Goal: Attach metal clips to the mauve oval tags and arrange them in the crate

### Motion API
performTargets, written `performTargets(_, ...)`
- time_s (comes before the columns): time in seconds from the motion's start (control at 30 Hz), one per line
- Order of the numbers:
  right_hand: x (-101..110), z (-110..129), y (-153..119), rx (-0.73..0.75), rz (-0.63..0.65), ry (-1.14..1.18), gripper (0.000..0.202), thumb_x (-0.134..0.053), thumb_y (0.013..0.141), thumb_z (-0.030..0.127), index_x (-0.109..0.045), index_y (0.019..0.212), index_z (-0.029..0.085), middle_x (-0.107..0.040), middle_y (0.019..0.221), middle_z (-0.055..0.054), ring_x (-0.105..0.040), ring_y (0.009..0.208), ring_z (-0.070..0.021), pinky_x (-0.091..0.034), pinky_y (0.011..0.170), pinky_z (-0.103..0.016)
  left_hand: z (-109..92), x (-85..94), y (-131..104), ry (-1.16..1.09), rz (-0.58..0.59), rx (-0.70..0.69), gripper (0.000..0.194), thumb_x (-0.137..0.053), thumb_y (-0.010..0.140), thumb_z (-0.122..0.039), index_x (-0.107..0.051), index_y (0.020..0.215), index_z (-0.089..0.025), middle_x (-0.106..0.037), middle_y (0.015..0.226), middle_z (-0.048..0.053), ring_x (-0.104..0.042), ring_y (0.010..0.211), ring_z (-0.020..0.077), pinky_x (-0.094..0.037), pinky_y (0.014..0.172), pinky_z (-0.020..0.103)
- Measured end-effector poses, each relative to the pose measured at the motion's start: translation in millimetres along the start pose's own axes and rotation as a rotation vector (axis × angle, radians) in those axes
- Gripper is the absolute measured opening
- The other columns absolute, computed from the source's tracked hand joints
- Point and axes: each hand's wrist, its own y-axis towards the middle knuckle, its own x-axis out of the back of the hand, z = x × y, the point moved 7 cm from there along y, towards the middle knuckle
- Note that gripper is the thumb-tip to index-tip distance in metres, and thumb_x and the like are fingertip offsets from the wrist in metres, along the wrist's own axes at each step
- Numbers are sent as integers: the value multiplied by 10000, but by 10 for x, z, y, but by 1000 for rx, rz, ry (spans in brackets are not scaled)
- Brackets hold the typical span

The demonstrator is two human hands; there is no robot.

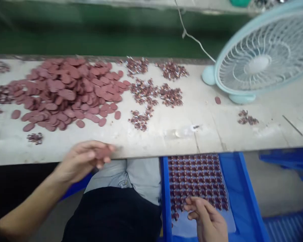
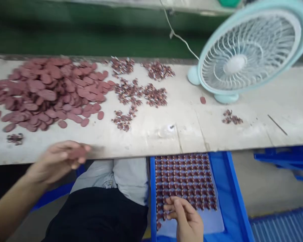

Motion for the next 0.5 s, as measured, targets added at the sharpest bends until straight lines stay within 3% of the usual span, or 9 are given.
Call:
performTargets(0.07, -395, 428, 98, 26, 118, 198, 512, -784, 748, 822, -810, 763, 311, -733, 686, -23, -624, 481, -166, -494, 379, -288, 236, -390, -65, -258, 150, 170, 357, -929, 795, -498, -853, 1007, -220, -893, 1099, 80, -809, 724, 188, -565, 521, 231)
performTargets(0.13, -853, 833, 148, 61, 245, 312, 610, -686, 779, 902, -767, 784, 298, -587, 653, 17, -433, 409, -118, -350, 291, -265, 379, -768, -118, -500, 241, 266, 338, -936, 790, -404, -863, 1042, -190, -891, 1099, 86, -817, 755, 170, -551, 546, 184)
performTargets(0.23, -1400, 1346, 149, 207, 339, 304, 537, -785, 764, 818, -738, 862, 292, -546, 712, 23, -477, 478, -145, -392, 298, -273, 492, -1140, -150, -744, 308, 306, 342, -954, 796, -343, -877, 1076, -162, -885, 1147, 121, -829, 807, 156, -556, 599, 156)
performTargets(0.33, -1711, 1646, 137, 345, 391, 218, 478, -878, 712, 723, -720, 882, 304, -561, 742, 20, -567, 554, -177, -457, 334, -285, 522, -1258, -148, -876, 370, 263, 343, -944, 803, -271, -879, 1120, -154, -869, 1212, 154, -841, 866, 182, -558, 644, 183)
performTargets(0.5, -1907, 1771, 212, 392, 492, 133, 483, -838, 747, 751, -717, 898, 309, -558, 726, 24, -567, 545, -180, -412, 310, -297, 537, -1212, -97, -958, 393, 228, 352, -982, 778, -224, -894, 1117, -186, -881, 1145, 114, -856, 884, 188, -552, 665, 195)
